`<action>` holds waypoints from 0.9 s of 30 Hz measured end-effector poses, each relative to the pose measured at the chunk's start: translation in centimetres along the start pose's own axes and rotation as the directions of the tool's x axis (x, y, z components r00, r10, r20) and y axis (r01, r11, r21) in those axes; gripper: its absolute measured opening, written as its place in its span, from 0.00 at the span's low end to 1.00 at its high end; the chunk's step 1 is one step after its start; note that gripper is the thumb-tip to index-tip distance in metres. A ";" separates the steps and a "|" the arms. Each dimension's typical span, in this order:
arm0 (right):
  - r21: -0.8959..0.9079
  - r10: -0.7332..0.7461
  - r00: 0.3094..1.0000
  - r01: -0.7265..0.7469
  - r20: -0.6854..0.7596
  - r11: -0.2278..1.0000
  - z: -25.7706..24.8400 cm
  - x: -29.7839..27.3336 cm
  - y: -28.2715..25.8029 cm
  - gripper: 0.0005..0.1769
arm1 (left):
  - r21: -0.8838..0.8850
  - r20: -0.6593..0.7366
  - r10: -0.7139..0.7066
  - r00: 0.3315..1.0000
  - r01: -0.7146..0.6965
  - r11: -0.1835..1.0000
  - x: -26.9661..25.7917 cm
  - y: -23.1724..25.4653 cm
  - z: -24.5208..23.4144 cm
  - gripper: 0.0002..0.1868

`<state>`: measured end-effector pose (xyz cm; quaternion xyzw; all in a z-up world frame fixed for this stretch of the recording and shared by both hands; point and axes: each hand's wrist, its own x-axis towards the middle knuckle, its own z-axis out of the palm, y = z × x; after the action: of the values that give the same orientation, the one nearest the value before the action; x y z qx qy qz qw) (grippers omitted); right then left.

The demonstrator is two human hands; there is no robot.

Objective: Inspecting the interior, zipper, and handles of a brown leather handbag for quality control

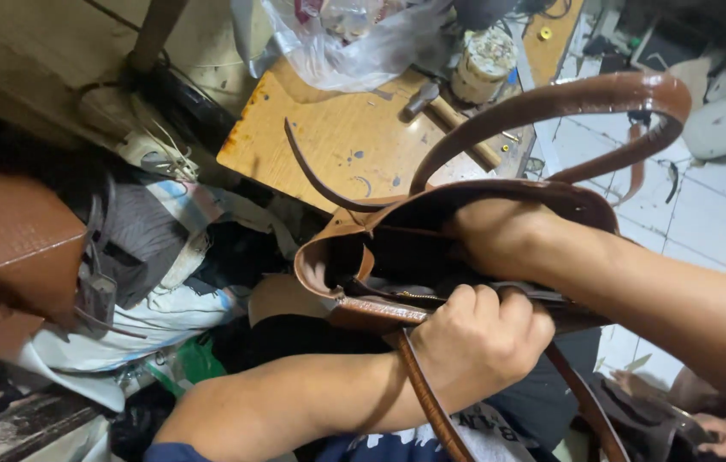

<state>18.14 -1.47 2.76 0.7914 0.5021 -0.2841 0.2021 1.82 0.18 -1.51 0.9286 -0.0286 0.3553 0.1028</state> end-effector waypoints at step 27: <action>-0.032 -0.341 0.582 0.475 -0.739 0.879 -0.6 -4.3 7.0 0.11 | 0.122 -0.025 0.142 0.990 -0.138 0.983 1.9 -1.0 -0.7 0.19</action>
<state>23.27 -6.94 6.24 0.7142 0.6826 -0.0281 -0.1522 2.92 1.35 0.14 0.9228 -0.0707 0.3781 0.0219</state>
